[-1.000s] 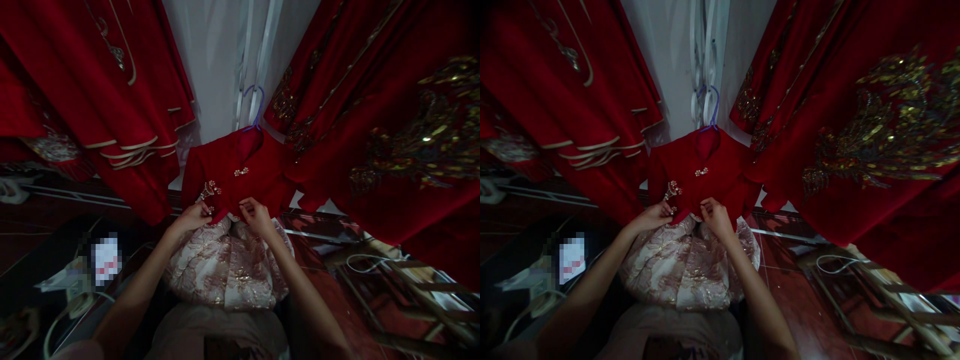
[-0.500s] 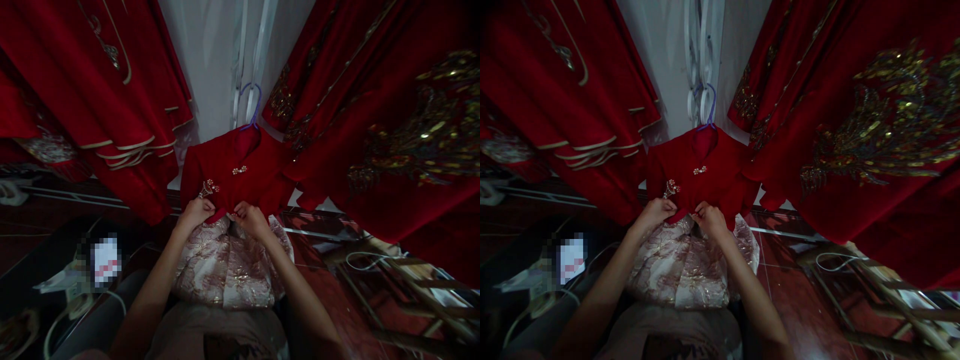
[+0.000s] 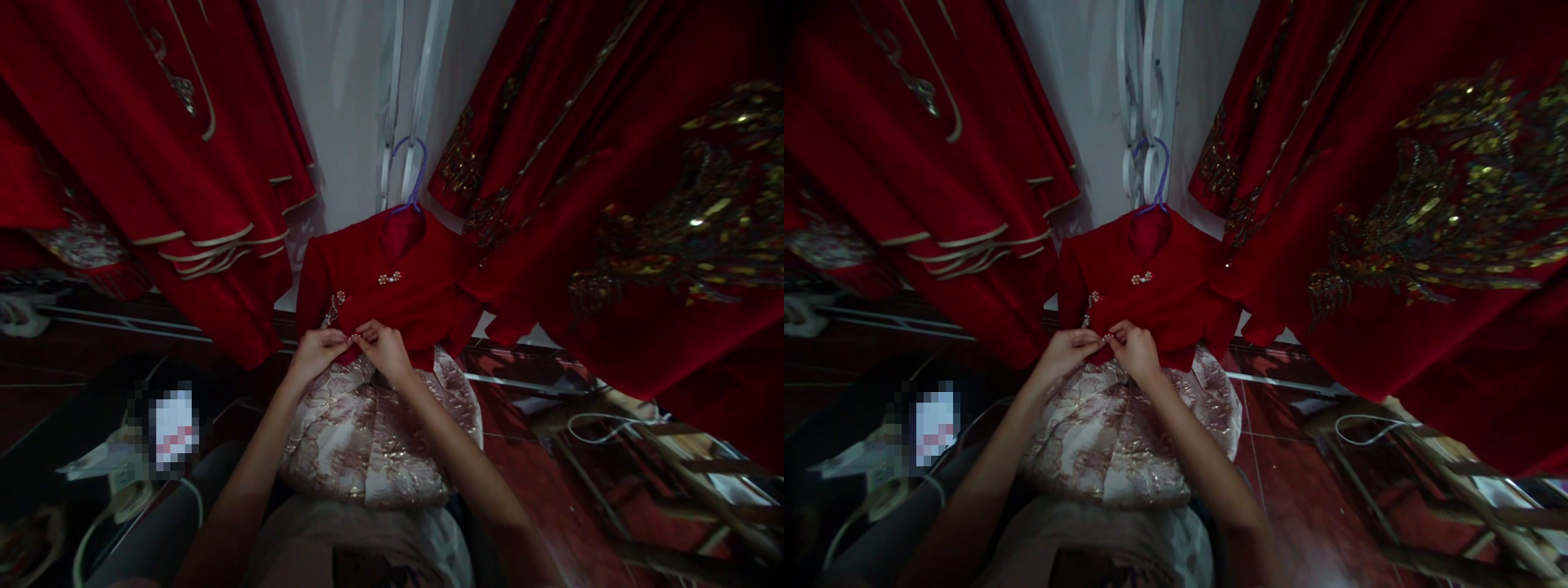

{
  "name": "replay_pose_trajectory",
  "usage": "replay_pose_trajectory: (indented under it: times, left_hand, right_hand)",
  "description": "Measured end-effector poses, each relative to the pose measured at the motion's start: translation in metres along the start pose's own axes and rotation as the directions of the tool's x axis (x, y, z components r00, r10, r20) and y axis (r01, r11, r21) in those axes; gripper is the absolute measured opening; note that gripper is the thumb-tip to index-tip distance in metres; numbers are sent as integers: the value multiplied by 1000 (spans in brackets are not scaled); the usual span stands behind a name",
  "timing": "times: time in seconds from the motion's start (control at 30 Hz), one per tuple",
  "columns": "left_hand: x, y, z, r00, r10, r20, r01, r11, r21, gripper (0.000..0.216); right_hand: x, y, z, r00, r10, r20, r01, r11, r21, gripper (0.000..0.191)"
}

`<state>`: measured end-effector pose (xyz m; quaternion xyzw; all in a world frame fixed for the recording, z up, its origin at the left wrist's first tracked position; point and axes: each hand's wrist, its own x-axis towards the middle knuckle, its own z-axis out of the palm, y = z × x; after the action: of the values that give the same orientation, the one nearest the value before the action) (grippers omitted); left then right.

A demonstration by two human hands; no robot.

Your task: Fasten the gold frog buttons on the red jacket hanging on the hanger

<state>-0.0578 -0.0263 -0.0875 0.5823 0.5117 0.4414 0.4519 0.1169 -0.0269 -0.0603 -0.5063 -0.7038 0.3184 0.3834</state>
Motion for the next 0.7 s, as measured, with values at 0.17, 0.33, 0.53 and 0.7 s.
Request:
replay_pose_trajectory:
  times: [0.17, 0.33, 0.53, 0.7]
  left_hand:
    - [1, -8, 3, 997, -13, -74, 11, 999, -31, 27]
    - [3, -7, 5, 994, -17, -107, 12, 999, -48, 26]
    - [3, -8, 0, 999, 35, -31, -33, 998, 47, 24]
    - [1, -15, -1, 990, 87, -115, -80, 994, 71, 24]
  right_hand:
    - [-2, 0, 1, 1000, -8, 8, 9, 987, -159, 8]
    - [-7, -2, 4, 999, -37, -24, 30, 968, -250, 10]
    - [-4, 1, 9, 995, -78, -61, 60, 966, -252, 11]
    - [-15, 5, -3, 995, -96, 13, 97, 994, -59, 16]
